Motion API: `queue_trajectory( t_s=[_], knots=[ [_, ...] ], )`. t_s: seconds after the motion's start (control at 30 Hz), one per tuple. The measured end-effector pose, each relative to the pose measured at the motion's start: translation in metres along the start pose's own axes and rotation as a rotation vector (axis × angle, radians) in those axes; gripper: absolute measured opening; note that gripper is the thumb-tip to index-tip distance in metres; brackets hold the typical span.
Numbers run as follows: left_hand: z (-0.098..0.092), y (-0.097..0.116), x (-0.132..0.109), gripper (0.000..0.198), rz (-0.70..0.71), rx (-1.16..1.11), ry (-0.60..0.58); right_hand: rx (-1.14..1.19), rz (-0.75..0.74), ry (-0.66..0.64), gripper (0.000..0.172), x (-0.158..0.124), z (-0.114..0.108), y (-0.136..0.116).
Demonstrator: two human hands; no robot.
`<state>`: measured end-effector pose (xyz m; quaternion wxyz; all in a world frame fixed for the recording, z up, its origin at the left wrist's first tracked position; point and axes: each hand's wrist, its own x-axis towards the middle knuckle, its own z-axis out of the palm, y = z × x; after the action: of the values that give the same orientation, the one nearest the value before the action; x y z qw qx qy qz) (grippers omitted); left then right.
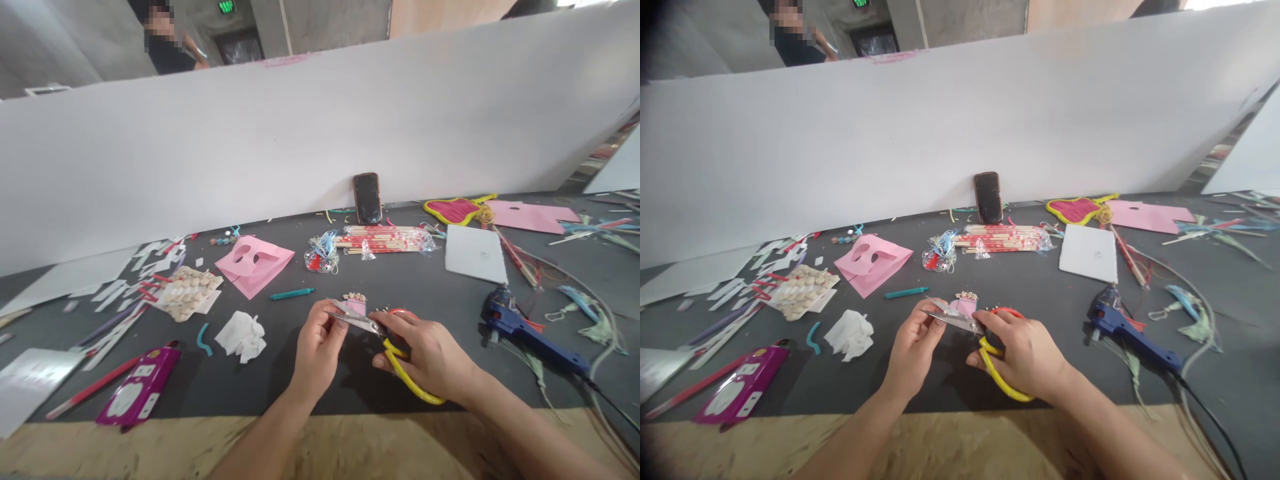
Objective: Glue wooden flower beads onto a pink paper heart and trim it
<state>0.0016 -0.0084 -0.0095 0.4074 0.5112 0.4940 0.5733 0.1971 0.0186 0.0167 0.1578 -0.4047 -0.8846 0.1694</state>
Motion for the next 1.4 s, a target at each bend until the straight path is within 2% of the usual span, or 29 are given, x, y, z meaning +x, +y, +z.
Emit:
queue_trajectory(
  t_s=[0.27, 0.4, 0.47, 0.53, 0.63, 0.73, 0.87, 1.1, 1.4],
  knots=[
    [0.001, 0.000, -0.001, 0.020, 0.002, -0.058, 0.037, -0.001, 0.002, 0.025, 0.049, 0.000, 0.000, -0.003],
    [-0.006, -0.003, 0.006, 0.023, -0.098, -0.226, 0.179, -0.027, 0.000, 0.062, 0.051, -0.001, -0.001, 0.001],
    [-0.010, -0.002, 0.011, 0.024, -0.100, -0.331, 0.260, -0.016, 0.060, 0.163, 0.047, -0.001, -0.003, 0.008],
    [-0.013, 0.001, 0.015, 0.024, -0.093, -0.391, 0.299, 0.045, 0.182, 0.321, 0.044, -0.001, -0.007, 0.019],
    [-0.011, 0.003, 0.014, 0.025, -0.124, -0.385, 0.274, 0.236, 0.351, 0.574, 0.043, 0.001, -0.013, 0.035],
    [-0.005, 0.001, 0.008, 0.024, -0.149, -0.336, 0.199, 0.488, 0.414, 0.709, 0.044, 0.003, -0.017, 0.043],
    [-0.003, -0.003, 0.003, 0.024, -0.166, -0.255, 0.124, 0.610, 0.428, 0.720, 0.046, 0.006, -0.014, 0.042],
    [-0.004, -0.004, 0.004, 0.028, -0.160, -0.196, 0.122, 0.727, 0.416, 0.707, 0.042, 0.009, -0.003, 0.041],
    [-0.002, -0.006, 0.003, 0.029, -0.143, -0.121, 0.087, 0.750, 0.369, 0.676, 0.041, 0.007, 0.001, 0.042]
  ],
)
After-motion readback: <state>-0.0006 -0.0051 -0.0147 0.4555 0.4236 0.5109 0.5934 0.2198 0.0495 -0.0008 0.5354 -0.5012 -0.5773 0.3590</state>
